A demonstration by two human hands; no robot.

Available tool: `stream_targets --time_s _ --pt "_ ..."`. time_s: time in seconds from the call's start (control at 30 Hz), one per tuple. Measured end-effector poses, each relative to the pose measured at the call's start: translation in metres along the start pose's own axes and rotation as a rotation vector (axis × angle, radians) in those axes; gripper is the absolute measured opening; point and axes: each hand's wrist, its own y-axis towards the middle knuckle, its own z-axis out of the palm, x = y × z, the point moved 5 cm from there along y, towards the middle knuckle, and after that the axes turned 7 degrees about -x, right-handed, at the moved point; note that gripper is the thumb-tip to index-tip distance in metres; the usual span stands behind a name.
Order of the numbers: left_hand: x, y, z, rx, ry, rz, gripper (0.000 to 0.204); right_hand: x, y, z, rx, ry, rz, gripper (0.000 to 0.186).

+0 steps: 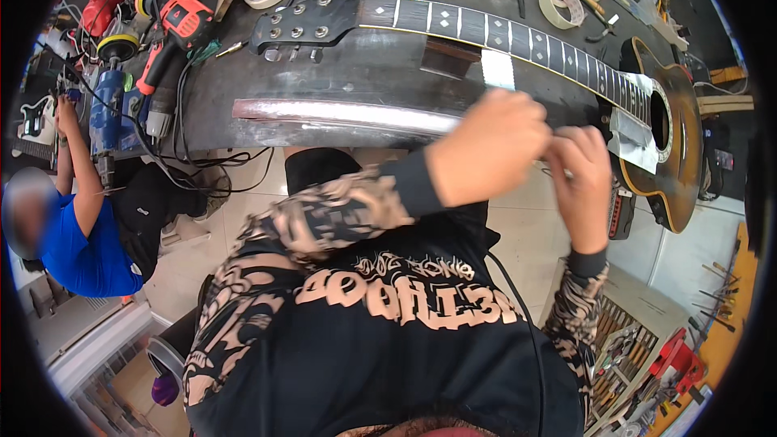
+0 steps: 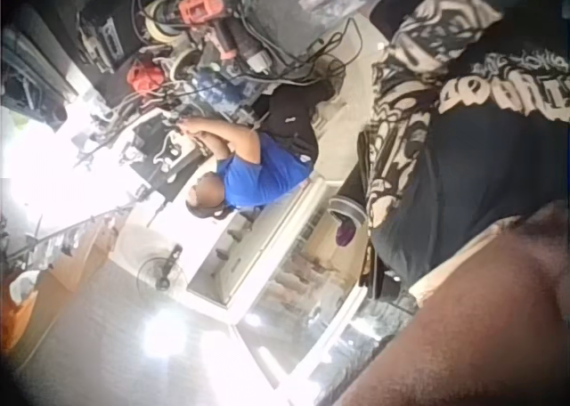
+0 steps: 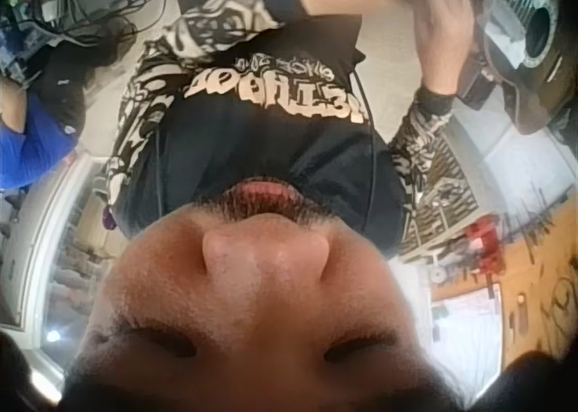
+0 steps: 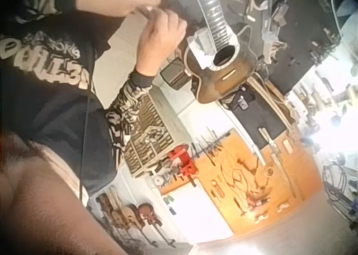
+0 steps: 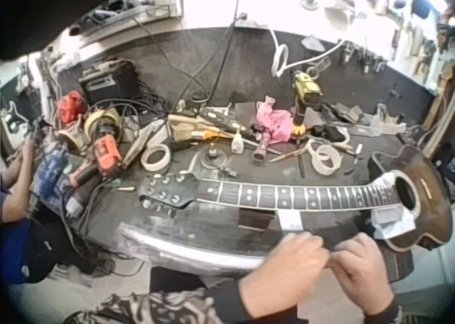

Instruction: Repairing a guitar by sanding and adjusting the nut on the headstock.

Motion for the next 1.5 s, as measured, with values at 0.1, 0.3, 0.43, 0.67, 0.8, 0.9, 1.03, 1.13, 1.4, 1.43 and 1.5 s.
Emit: stream_targets --time_s 0.1,0.3,0.43,0.67,0.8,0.9,1.03,1.13,1.4,1.43,1.5 --pt "-0.010 0.013 0.042 0.068 0.058 0.002 0.010 -0.018 -0.016 -0.015 0.036 -0.032 0.118 0.015" --pt "0.039 -0.053 -0.110 0.004 0.179 -0.108 0.018 0.076 0.054 0.074 0.043 0.209 -0.127 0.014" --pt "0.078 -0.112 -0.230 0.144 0.324 -0.366 0.012 0.177 0.107 0.164 -0.159 0.340 -0.322 0.012" --pt "0.055 -0.083 -0.171 0.113 0.245 -0.286 0.013 0.124 0.077 0.114 -0.108 0.261 -0.272 0.012" --pt "0.018 -0.018 -0.032 -0.005 0.114 -0.014 0.013 0.019 0.015 0.031 0.012 0.054 -0.066 0.010" --pt "-0.010 0.016 0.037 0.018 0.082 0.048 0.012 -0.025 -0.016 -0.014 0.005 0.088 0.096 0.012" --pt "0.007 0.002 0.006 0.081 0.134 0.021 0.012 -0.002 0.000 0.006 -0.008 0.113 0.053 0.012" --pt "0.042 -0.051 -0.100 -0.002 0.236 -0.025 0.014 0.066 0.052 0.073 -0.039 0.225 -0.148 0.011" --pt "0.066 -0.158 -0.279 -0.002 0.419 -0.409 0.010 0.217 0.134 0.169 -0.174 0.426 -0.434 0.006" --pt "0.056 -0.164 -0.287 -0.060 0.398 -0.421 0.011 0.216 0.136 0.159 -0.158 0.608 -0.327 0.010" --pt "0.032 -0.168 -0.294 -0.146 0.371 -0.399 0.017 0.202 0.132 0.151 -0.113 0.884 -0.119 0.022"
